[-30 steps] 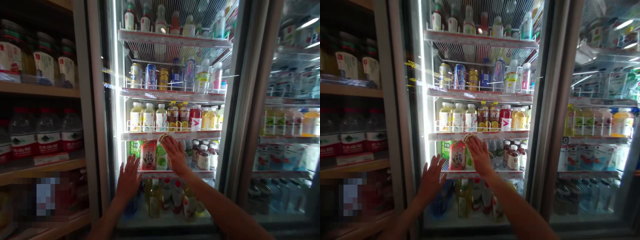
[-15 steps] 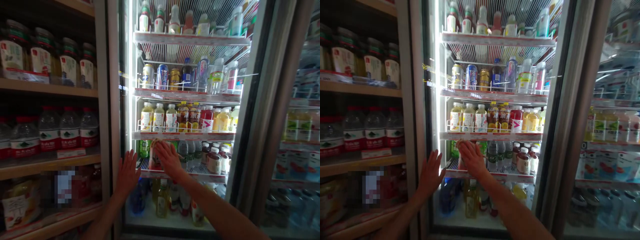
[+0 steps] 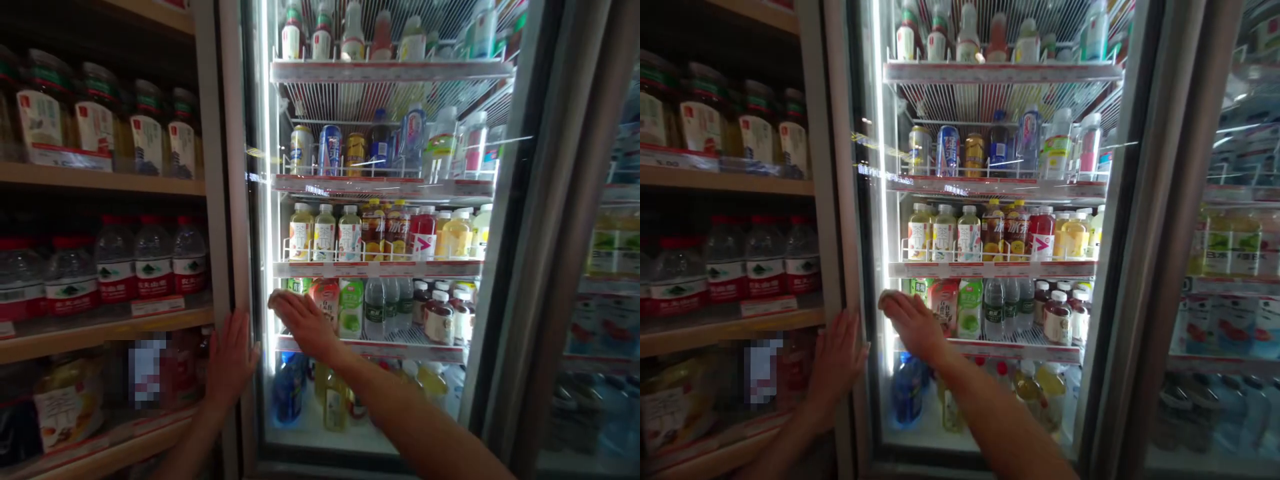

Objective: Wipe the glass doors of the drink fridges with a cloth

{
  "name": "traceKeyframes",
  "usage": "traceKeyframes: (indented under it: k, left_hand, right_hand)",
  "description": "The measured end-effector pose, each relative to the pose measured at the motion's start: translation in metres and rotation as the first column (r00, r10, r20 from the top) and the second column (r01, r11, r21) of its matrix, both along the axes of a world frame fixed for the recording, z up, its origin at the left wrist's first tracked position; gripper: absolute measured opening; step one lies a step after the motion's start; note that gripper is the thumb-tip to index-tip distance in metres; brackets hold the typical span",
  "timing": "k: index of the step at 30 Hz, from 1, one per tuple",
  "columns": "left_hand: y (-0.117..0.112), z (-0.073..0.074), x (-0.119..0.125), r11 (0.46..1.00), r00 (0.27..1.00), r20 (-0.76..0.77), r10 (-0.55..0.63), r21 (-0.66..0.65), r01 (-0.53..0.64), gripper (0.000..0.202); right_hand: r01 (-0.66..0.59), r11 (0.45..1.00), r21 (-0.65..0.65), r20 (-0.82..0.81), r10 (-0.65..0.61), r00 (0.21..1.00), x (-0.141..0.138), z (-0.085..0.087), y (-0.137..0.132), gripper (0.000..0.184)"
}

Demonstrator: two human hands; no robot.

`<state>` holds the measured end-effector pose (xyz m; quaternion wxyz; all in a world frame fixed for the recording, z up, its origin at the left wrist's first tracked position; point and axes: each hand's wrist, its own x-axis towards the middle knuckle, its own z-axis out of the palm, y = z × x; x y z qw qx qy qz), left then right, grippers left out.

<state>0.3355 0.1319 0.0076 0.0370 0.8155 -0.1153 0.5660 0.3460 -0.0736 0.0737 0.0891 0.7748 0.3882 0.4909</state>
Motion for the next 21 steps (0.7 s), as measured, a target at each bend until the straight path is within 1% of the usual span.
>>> traceKeyframes:
  k: [3,4,5,6,7,10,11,12,13,14,16,17,18,19,20,21]
  left_hand:
    - [0.01,-0.013,-0.007,0.999,1.0,0.013,0.022,0.039,-0.023,0.067]
    - [0.012,-0.017,-0.009,0.998,1.0,0.015,0.027,0.051,-0.028,0.067]
    - [0.014,-0.02,-0.01,0.998,0.999,0.017,0.03,0.059,-0.03,0.067]
    - [0.014,-0.023,-0.012,0.998,0.999,0.017,0.029,0.061,-0.03,0.067]
    - [0.013,-0.025,-0.013,0.998,1.0,0.014,0.027,0.057,-0.028,0.067]
    - [0.002,-0.026,-0.014,0.999,1.0,-0.007,0.01,0.034,-0.01,0.067]
    - [-0.005,-0.025,-0.014,0.999,1.0,-0.007,0.001,0.032,-0.001,0.067]
    - [-0.013,-0.025,-0.014,0.999,1.0,-0.002,-0.012,0.037,0.012,0.067]
    - [-0.022,-0.024,-0.014,0.998,1.0,0.0,-0.028,0.047,0.028,0.067]
    - [-0.031,-0.023,-0.014,0.997,0.999,0.005,-0.048,0.062,0.047,0.067]
    - [-0.05,-0.022,-0.016,0.992,0.996,0.009,-0.084,0.1,0.083,0.067]
    - [-0.059,-0.021,-0.017,0.988,0.995,0.009,-0.102,0.12,0.1,0.067]
    - [-0.068,-0.019,-0.017,0.984,0.993,0.011,-0.12,0.135,0.117,0.067]
    - [-0.077,-0.018,-0.018,0.98,0.99,0.014,-0.139,0.148,0.136,0.067]
    - [-0.086,-0.016,-0.018,0.975,0.987,0.018,-0.162,0.157,0.157,0.068]
    - [-0.095,-0.014,-0.019,0.97,0.983,0.018,-0.184,0.164,0.179,0.068]
  right_hand:
    - [-0.078,0.984,-0.162,-0.041,0.072,0.997,-0.007,-0.047,0.005,0.044]
    - [-0.096,0.976,-0.194,-0.041,0.09,0.995,-0.009,-0.057,0.004,0.043]
    - [-0.107,0.973,-0.206,-0.03,0.103,0.994,-0.01,-0.061,0.0,0.042]
    - [-0.106,0.975,-0.196,-0.01,0.106,0.994,-0.01,-0.061,-0.004,0.041]
    - [-0.092,0.983,-0.16,0.017,0.096,0.995,-0.009,-0.056,-0.01,0.041]
    - [0.005,0.999,0.043,0.084,-0.008,0.996,-0.008,-0.035,-0.036,0.043]
    - [0.042,0.994,0.096,0.086,-0.05,0.995,-0.01,-0.033,-0.048,0.044]
    - [0.069,0.991,0.115,0.085,-0.079,0.993,-0.013,-0.035,-0.06,0.045]
    - [0.081,0.992,0.095,0.085,-0.09,0.992,-0.017,-0.042,-0.073,0.045]
    - [0.08,0.996,0.044,0.085,-0.084,0.993,-0.022,-0.052,-0.087,0.045]
    - [0.064,0.993,-0.098,0.082,-0.056,0.995,-0.034,-0.073,-0.115,0.044]
    - [0.061,0.986,-0.152,0.08,-0.049,0.996,-0.038,-0.08,-0.129,0.043]
    - [0.068,0.983,-0.17,0.086,-0.054,0.995,-0.042,-0.082,-0.141,0.043]
    - [0.089,0.985,-0.146,0.096,-0.075,0.993,-0.044,-0.079,-0.152,0.043]
    - [0.123,0.989,-0.081,0.111,-0.114,0.987,-0.044,-0.071,-0.162,0.044]
    - [0.163,0.986,0.017,0.127,-0.164,0.978,-0.044,-0.06,-0.17,0.045]
